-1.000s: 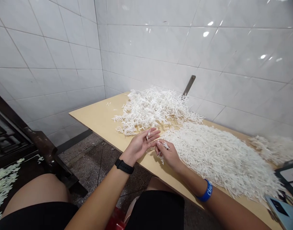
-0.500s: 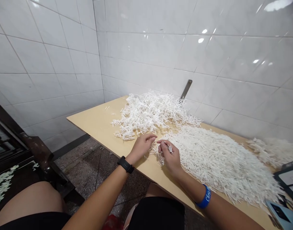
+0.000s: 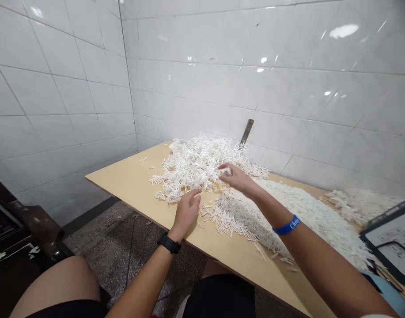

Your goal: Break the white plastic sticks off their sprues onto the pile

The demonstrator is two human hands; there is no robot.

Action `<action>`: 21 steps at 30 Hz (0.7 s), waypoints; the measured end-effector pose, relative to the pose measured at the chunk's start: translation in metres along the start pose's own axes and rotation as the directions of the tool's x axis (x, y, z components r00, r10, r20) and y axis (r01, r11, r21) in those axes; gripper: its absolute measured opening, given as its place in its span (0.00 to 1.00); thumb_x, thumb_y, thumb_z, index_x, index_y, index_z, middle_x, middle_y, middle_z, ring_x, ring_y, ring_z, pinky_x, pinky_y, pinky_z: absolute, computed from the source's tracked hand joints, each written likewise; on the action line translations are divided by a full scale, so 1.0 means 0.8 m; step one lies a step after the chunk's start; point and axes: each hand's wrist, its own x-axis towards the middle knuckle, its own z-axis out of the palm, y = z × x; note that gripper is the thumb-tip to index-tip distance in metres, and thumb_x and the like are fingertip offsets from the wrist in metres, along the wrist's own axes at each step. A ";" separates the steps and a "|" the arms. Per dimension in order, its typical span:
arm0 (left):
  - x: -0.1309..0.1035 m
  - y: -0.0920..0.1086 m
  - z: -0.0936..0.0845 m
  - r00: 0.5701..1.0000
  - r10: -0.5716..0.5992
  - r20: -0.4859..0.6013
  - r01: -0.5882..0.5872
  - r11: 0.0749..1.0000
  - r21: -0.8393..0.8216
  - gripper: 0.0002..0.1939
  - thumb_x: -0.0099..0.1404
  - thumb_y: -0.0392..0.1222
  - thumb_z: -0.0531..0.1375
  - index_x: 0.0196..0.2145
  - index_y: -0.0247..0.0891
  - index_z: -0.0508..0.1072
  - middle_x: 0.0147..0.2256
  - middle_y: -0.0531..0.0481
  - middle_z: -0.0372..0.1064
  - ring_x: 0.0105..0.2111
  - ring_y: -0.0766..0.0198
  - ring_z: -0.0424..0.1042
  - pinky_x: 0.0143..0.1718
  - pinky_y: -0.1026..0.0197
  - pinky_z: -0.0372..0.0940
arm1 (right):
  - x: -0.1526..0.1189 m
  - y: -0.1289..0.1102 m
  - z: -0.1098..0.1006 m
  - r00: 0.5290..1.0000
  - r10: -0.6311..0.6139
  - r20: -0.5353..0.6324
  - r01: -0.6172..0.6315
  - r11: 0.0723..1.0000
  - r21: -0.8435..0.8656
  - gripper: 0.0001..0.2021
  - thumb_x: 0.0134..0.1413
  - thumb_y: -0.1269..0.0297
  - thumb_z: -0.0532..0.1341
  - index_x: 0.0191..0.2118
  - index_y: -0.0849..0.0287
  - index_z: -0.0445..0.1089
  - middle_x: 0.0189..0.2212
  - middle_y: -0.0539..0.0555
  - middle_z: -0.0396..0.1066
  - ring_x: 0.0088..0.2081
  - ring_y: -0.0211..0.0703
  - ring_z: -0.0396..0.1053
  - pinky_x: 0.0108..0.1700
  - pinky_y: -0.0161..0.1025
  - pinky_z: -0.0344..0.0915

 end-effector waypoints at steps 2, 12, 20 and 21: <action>-0.007 0.011 -0.003 1.000 -0.011 -0.004 0.011 0.998 -0.057 0.12 0.64 0.41 0.59 0.44 0.39 0.76 0.51 0.42 0.70 0.54 0.55 0.65 0.56 0.54 0.58 | -0.036 0.003 0.021 0.960 -0.009 0.279 -0.029 0.991 0.132 0.22 0.49 0.62 0.67 0.51 0.57 0.68 0.32 0.52 0.69 0.27 0.38 0.62 0.27 0.36 0.61; -0.071 0.028 -0.047 0.981 -0.047 0.186 0.058 0.997 -0.052 0.15 0.63 0.49 0.60 0.41 0.38 0.79 0.50 0.41 0.71 0.46 0.52 0.71 0.40 0.59 0.68 | -0.129 0.034 0.140 0.909 -0.102 0.405 -0.100 0.889 0.447 0.20 0.52 0.57 0.66 0.49 0.57 0.67 0.34 0.53 0.70 0.34 0.43 0.68 0.33 0.37 0.63; -0.076 0.006 -0.054 0.996 -0.054 0.072 0.060 0.995 -0.077 0.11 0.61 0.45 0.62 0.36 0.36 0.80 0.46 0.42 0.73 0.47 0.53 0.70 0.50 0.57 0.64 | -0.138 0.048 0.161 0.985 -0.016 0.174 -0.067 0.886 0.458 0.21 0.47 0.53 0.66 0.46 0.56 0.67 0.27 0.49 0.69 0.29 0.42 0.69 0.30 0.36 0.64; -0.076 0.005 -0.053 0.994 -0.068 0.080 0.076 0.992 -0.105 0.11 0.61 0.45 0.62 0.37 0.36 0.79 0.45 0.43 0.74 0.46 0.54 0.71 0.49 0.57 0.64 | -0.138 0.048 0.160 0.986 -0.011 0.167 -0.068 0.885 0.460 0.20 0.47 0.53 0.66 0.44 0.57 0.67 0.26 0.49 0.69 0.28 0.42 0.69 0.30 0.36 0.64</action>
